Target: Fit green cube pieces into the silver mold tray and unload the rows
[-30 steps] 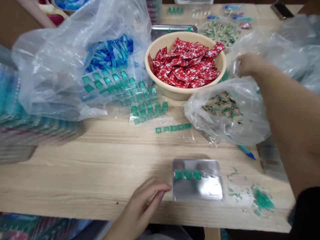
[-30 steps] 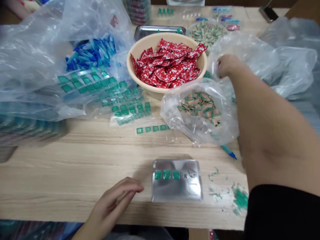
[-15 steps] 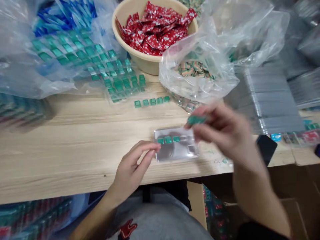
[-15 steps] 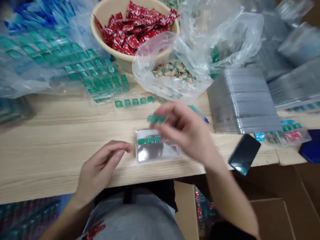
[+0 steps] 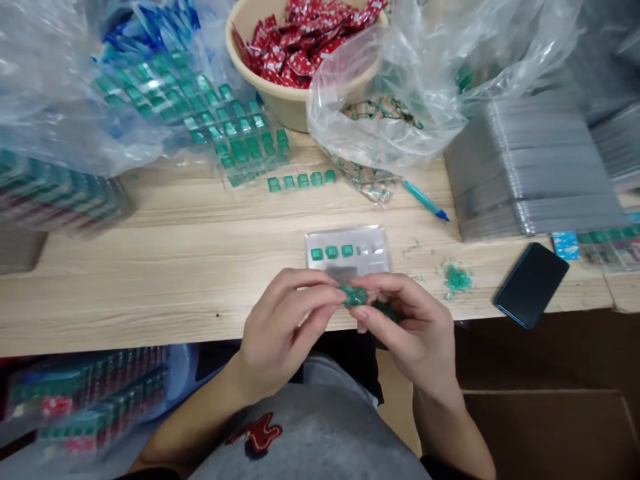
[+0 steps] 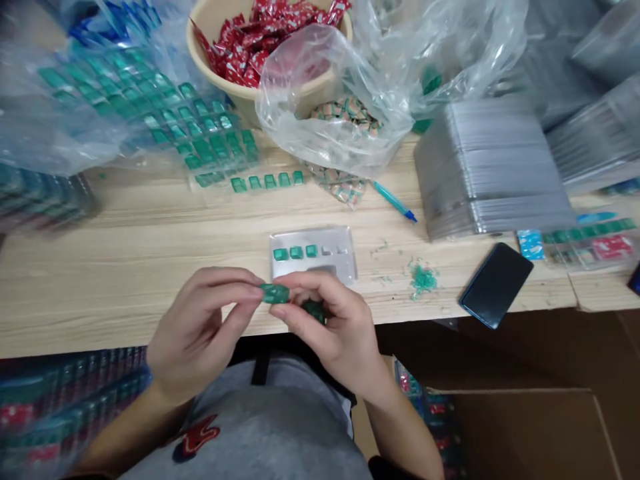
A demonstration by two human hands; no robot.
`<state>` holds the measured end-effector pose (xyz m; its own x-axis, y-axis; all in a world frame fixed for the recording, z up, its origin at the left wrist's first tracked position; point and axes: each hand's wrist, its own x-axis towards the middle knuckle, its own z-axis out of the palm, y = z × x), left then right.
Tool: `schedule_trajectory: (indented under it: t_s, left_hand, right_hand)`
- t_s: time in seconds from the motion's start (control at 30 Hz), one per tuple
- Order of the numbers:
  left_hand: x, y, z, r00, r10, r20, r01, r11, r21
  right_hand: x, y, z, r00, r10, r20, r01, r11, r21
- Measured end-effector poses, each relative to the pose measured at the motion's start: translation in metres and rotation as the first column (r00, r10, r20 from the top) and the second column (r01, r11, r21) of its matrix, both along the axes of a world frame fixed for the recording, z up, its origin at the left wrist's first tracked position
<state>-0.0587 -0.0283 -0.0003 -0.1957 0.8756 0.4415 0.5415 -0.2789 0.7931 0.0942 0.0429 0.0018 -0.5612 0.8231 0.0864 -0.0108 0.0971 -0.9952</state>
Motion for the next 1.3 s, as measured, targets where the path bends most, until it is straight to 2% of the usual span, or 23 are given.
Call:
schedule_trajectory:
  t_s: [0.07,0.1,0.23,0.37,0.5,0.57,0.7,0.83,0.87,0.97,1.07,1.17,1.23,1.3]
  left_hand:
    - [0.001,-0.001,0.002,0.994,0.019,-0.103,-0.021,1.0,-0.021]
    - [0.001,-0.002,0.002,0.994,0.026,-0.106,-0.031,0.999,-0.041]
    - [0.0,0.0,-0.002,0.999,0.004,0.038,0.001,0.992,-0.128]
    - [-0.003,0.004,-0.007,0.985,-0.053,0.161,0.082,0.98,-0.18]
    - [-0.007,0.005,-0.007,0.986,-0.121,0.117,0.144,0.967,-0.212]
    - [-0.008,0.004,-0.006,0.977,-0.162,0.137,0.19,0.955,-0.228]
    - [-0.006,0.002,-0.004,0.935,-0.237,0.263,0.31,0.907,-0.286]
    - [0.003,0.001,-0.006,0.985,-0.106,0.132,0.14,0.95,-0.28]
    - [0.005,0.001,-0.007,0.989,-0.103,0.108,0.129,0.956,-0.265]
    - [0.011,0.002,-0.011,0.971,-0.162,0.174,0.206,0.939,-0.274]
    - [0.015,0.004,-0.012,0.954,-0.119,0.276,0.207,0.926,-0.316]
    - [0.017,0.006,-0.011,0.93,-0.075,0.359,0.216,0.903,-0.371]
    - [0.018,0.007,-0.009,0.902,-0.056,0.429,0.252,0.874,-0.416]
    - [0.017,0.007,-0.01,0.849,-0.061,0.524,0.344,0.817,-0.463]
  right_hand:
    - [-0.001,-0.001,-0.004,1.0,-0.01,-0.022,0.011,1.0,0.021]
    - [-0.001,-0.002,-0.006,1.0,-0.017,-0.025,0.018,0.998,0.055]
    - [-0.003,-0.005,-0.015,0.999,-0.02,-0.03,0.026,0.98,0.195]
    - [-0.002,-0.007,-0.022,0.999,0.007,-0.033,-0.003,0.993,0.12]
    - [0.002,-0.007,-0.023,0.998,0.052,-0.038,-0.052,0.999,0.002]
    - [0.005,-0.006,-0.021,0.997,0.065,-0.034,-0.065,0.998,0.004]
    - [0.01,-0.007,-0.02,0.999,0.04,0.02,-0.042,0.992,0.117]
    - [0.014,-0.013,-0.027,0.993,-0.046,0.106,0.023,0.978,0.208]
    - [0.016,-0.015,-0.029,0.991,-0.063,0.115,0.036,0.973,0.228]
    - [0.019,-0.018,-0.033,0.991,-0.078,0.108,0.047,0.962,0.267]
    - [0.022,-0.02,-0.033,0.993,-0.067,0.096,0.038,0.959,0.282]
    - [0.026,-0.021,-0.033,0.99,-0.088,0.108,0.043,0.931,0.364]
    - [0.029,-0.021,-0.034,0.99,-0.072,0.121,0.014,0.904,0.427]
    - [0.033,-0.022,-0.035,0.992,-0.037,0.119,-0.021,0.89,0.455]
